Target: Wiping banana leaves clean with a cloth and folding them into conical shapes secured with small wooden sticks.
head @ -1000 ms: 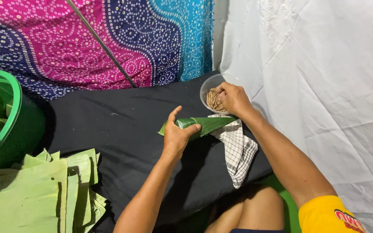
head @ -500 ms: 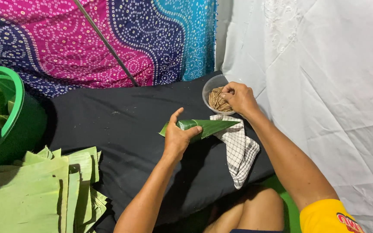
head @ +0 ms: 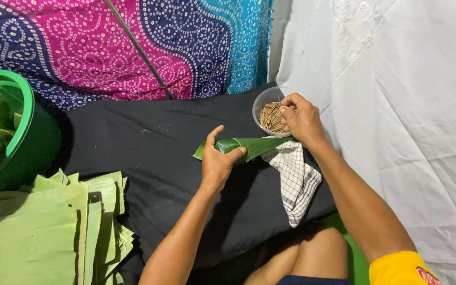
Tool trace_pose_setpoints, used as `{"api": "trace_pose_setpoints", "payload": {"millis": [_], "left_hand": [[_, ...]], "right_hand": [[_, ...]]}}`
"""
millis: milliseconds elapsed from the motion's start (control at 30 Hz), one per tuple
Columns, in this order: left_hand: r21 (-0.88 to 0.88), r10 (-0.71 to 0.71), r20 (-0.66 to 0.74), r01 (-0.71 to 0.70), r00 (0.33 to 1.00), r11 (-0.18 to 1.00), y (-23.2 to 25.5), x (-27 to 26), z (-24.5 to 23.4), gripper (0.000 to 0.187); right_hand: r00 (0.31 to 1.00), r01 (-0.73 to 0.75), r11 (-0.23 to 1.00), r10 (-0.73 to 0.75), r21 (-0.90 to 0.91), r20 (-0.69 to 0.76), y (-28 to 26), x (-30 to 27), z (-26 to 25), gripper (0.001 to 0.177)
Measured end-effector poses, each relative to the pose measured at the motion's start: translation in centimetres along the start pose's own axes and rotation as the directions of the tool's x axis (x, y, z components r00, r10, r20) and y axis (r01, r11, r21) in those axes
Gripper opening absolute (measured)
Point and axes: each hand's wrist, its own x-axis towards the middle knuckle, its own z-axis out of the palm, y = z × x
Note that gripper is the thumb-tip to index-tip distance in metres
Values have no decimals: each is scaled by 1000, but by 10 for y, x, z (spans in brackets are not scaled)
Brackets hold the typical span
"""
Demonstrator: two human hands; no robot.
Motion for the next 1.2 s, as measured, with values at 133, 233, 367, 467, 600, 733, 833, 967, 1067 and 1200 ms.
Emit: {"api": "trace_pose_setpoints", "payload": {"millis": [133, 233, 367, 467, 600, 733, 833, 967, 1067, 1200], "left_hand": [[-25, 22, -29, -23, 999, 999, -1, -12, -7, 81], [-57, 50, -61, -54, 997, 997, -5, -28, -18, 80], [-152, 26, -83, -39, 996, 988, -9, -53, -35, 78], [-206, 42, -86, -59, 995, 977, -14, -71, -48, 76], [-236, 59, -93, -80, 994, 968, -21, -90, -63, 75], [-236, 52, -114, -78, 992, 969, -17, -103, -73, 73], [-266, 29, -112, -58, 993, 962, -14, -111, -78, 70], [-235, 70, -124, -98, 990, 967, -18, -122, -87, 66], [-159, 145, -127, -165, 981, 973, -28, -127, -91, 63], [-72, 264, -138, -275, 955, 959, -31, -133, -95, 59]], "right_hand": [[998, -37, 999, 35, 39, 55, -28, -56, 2, 16], [985, 39, 979, -73, 202, 159, -12, -100, 24, 21], [977, -72, 978, 30, 197, 212, -16, -153, 60, 21], [973, -110, 986, 80, 128, 217, -31, -180, 76, 19], [978, -73, 992, 51, 99, 203, -40, -202, 88, 19], [976, -101, 991, 81, 92, 204, -49, -216, 94, 19], [971, -132, 987, 111, 89, 213, -48, -223, 99, 21], [975, -93, 991, 71, 99, 209, -45, -233, 105, 22], [975, -102, 988, 76, 118, 210, -46, -239, 108, 22], [974, -119, 982, 86, 147, 210, -48, -245, 112, 22]]}}
